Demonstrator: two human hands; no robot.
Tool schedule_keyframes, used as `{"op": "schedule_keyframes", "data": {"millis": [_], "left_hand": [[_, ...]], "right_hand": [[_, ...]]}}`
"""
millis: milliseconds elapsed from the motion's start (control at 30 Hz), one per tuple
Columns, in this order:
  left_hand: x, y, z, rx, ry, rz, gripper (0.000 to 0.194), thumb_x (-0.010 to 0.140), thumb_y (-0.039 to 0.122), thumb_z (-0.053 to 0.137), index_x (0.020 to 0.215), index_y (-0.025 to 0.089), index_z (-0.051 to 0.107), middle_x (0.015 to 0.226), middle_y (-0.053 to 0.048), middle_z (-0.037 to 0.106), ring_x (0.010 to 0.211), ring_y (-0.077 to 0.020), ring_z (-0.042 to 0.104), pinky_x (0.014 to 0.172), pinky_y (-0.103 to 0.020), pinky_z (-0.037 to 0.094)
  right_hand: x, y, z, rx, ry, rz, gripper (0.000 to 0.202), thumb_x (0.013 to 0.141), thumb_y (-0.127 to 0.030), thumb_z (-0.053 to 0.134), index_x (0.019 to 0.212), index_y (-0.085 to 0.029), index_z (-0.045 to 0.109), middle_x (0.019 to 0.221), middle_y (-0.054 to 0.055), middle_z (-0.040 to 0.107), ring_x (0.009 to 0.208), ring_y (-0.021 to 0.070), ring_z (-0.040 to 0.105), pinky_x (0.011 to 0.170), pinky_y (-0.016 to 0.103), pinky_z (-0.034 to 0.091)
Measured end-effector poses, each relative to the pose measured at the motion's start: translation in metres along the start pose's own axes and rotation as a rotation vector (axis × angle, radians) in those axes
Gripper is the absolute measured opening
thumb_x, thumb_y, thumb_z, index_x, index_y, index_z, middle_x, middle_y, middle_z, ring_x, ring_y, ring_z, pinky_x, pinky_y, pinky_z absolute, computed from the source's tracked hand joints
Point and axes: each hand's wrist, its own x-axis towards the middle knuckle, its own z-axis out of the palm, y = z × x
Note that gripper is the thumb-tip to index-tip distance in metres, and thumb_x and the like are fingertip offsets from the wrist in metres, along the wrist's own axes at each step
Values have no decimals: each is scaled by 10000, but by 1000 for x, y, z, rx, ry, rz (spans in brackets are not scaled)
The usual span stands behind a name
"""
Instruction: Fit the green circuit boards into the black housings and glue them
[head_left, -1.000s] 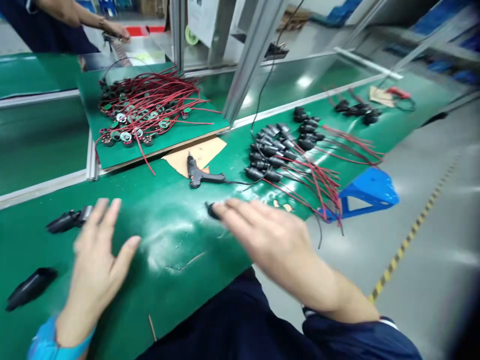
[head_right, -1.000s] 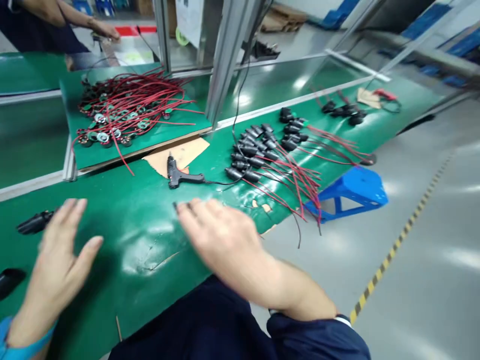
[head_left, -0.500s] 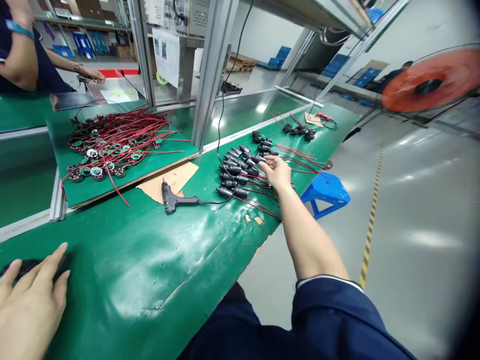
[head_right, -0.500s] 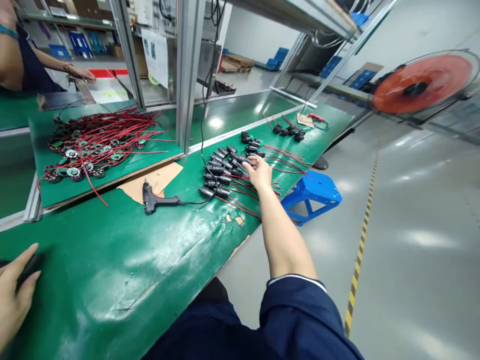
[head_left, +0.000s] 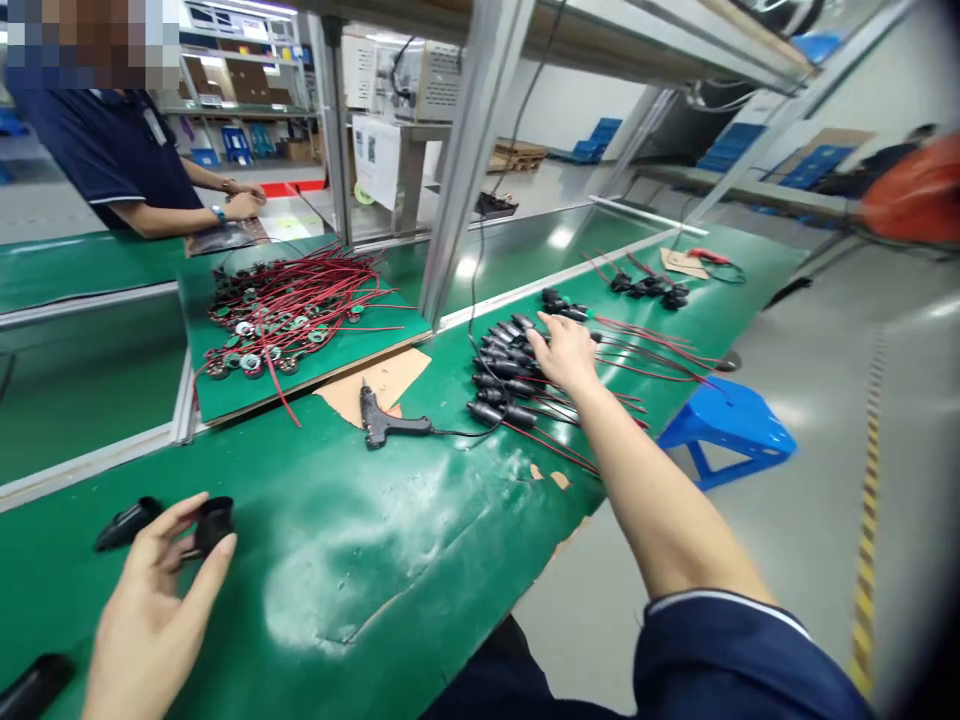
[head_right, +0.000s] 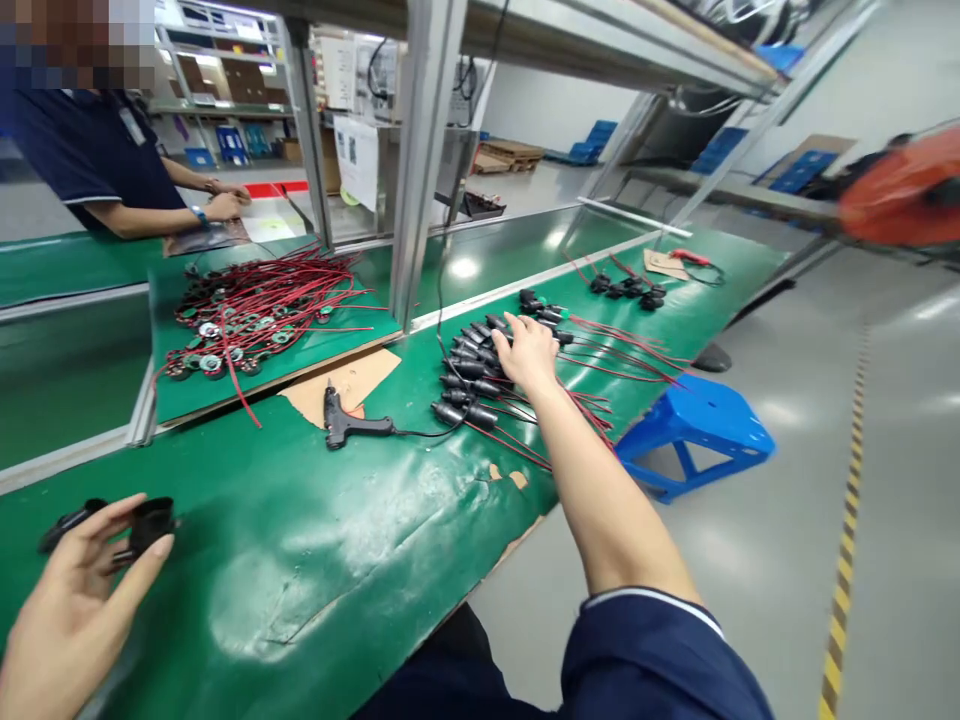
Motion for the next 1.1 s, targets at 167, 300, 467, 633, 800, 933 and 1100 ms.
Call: {"op": "schedule_keyframes", "data": {"millis": [167,300,467,633,800,933,1100], "left_hand": [[-7,13,13,-303,-97,-167,732,780,549,796,1377,218,531,1250,-119,690,1135,-286,710,1052,-424,551],[-8,19,13,-307,-112,-197,691,755,590,795,1270,159,629,1304,-159,691,1204,-317,679,1102,-453,524],[-12,20,14,-275,-150,-148,606,872,579,679,1330,190,604,1341,-153,677,1208,-305,678,1086,-464,525],[-13,20,12,-212,-143,-73,447,926,463,659,1303,228,613,1372,-116,647,1236,-268,644,1079,-413,504],[-14,32,5,-255,-146,-103,334,974,340,567,1287,224,568,1228,-85,651,1099,-216,640,931,-326,521],[-19,38,0,-341,-292,-85,309,970,292,551,1274,243,529,1117,-52,604,886,-170,590,740,-259,491],[-29,41,-2,-342,-395,17,319,997,346,566,1303,270,514,1189,-60,585,959,-187,576,811,-288,480]], "right_hand": [[-18,-108,13,171,-128,-463,333,958,-395,578,1192,-208,724,1280,144,690,1229,321,580,1080,505,399],[-29,-204,49,265,-280,-764,206,968,-305,595,1062,-238,765,1161,75,748,1126,254,622,1018,411,417],[-30,-284,91,280,-339,-918,261,933,-217,655,1175,-258,745,1159,82,709,1105,262,548,952,397,389],[-34,-310,106,303,-304,-888,326,917,-476,689,1057,-192,763,1129,158,649,1103,335,504,922,471,387],[-50,-314,95,432,-304,-916,301,915,-478,672,1012,-195,694,1195,154,655,1185,335,545,1015,506,398],[-79,-308,47,743,-323,-998,312,974,-449,598,1160,-200,561,1137,93,678,1032,216,659,917,368,516],[-117,-275,-55,679,-34,-1121,308,913,-346,742,1172,-283,588,988,8,708,713,152,643,624,296,500]]}}
